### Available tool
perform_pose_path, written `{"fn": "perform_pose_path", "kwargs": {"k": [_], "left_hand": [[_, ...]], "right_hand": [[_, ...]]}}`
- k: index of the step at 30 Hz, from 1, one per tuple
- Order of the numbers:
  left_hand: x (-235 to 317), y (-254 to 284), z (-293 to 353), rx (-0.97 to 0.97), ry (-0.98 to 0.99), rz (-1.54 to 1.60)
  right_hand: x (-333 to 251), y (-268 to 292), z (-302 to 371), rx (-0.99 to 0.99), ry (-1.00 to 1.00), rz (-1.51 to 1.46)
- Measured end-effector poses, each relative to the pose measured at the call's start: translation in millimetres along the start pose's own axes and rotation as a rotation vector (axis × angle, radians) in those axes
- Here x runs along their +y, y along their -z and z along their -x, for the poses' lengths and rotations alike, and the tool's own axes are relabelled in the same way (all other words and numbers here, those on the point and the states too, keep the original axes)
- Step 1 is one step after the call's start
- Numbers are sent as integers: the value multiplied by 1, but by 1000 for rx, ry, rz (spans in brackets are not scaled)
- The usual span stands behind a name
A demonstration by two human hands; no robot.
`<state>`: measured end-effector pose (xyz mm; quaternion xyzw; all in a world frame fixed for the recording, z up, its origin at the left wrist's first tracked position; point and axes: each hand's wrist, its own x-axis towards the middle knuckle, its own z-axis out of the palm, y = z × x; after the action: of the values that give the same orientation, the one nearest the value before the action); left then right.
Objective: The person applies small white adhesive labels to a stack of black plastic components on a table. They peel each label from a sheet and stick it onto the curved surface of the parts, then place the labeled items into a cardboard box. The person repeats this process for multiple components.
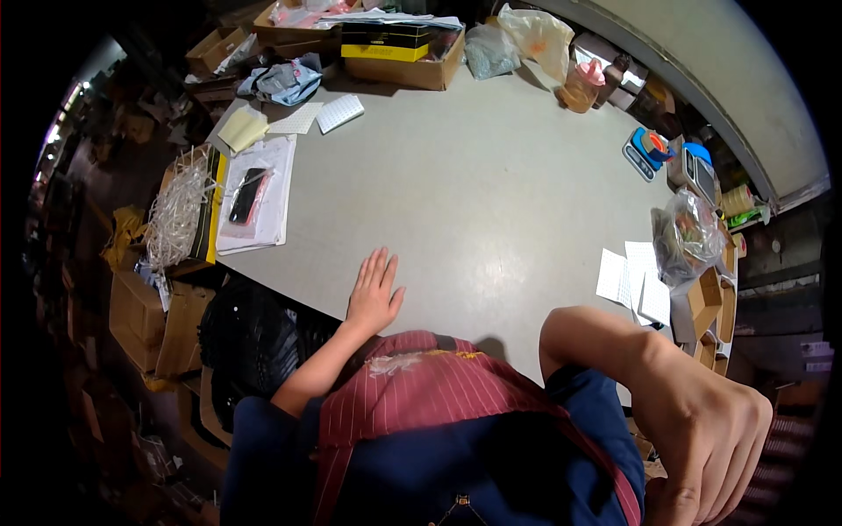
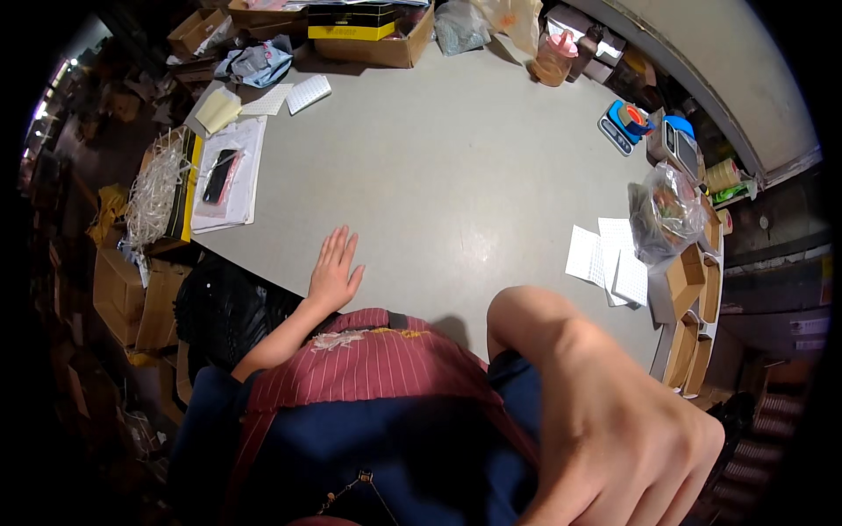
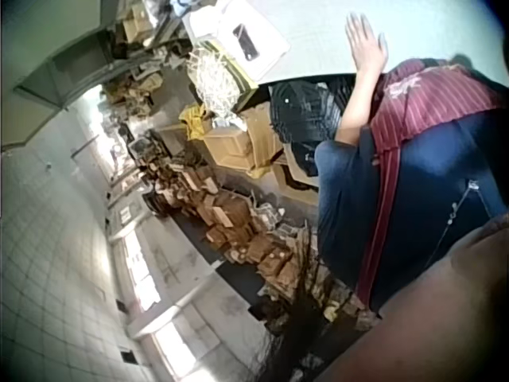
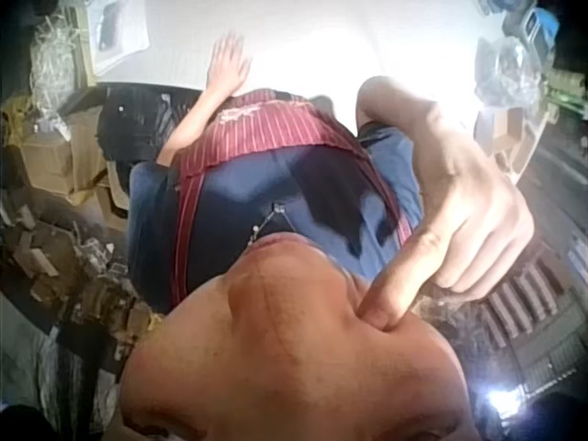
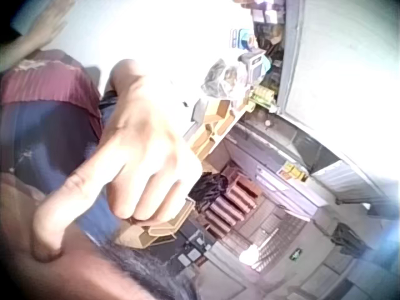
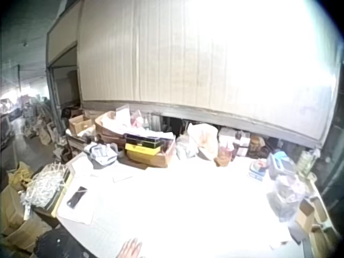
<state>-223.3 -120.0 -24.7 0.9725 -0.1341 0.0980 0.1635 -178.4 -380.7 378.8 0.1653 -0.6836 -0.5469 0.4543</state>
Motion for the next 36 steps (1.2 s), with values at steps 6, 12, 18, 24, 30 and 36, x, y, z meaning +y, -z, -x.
{"fn": "perform_pose_path", "kwargs": {"k": [6, 12, 18, 24, 30, 36], "left_hand": [[-1, -1, -1, 0, -2, 7], [0, -1, 0, 3, 3, 7], [-3, -4, 0, -13, 4, 25], [0, -1, -1, -14, 7, 38], [-2, -2, -1, -14, -2, 30], [-1, -4, -1, -15, -12, 31]], "right_hand": [[-33, -4, -9, 226, -858, -458], [-37, 7, -53, 396, -1485, -596], [-16, 1, -9, 272, -1260, -549], [-37, 12, -19, 209, -1156, -573], [-44, 22, -12, 237, -1066, -696], [7, 10, -3, -12, 84, 12]]}}
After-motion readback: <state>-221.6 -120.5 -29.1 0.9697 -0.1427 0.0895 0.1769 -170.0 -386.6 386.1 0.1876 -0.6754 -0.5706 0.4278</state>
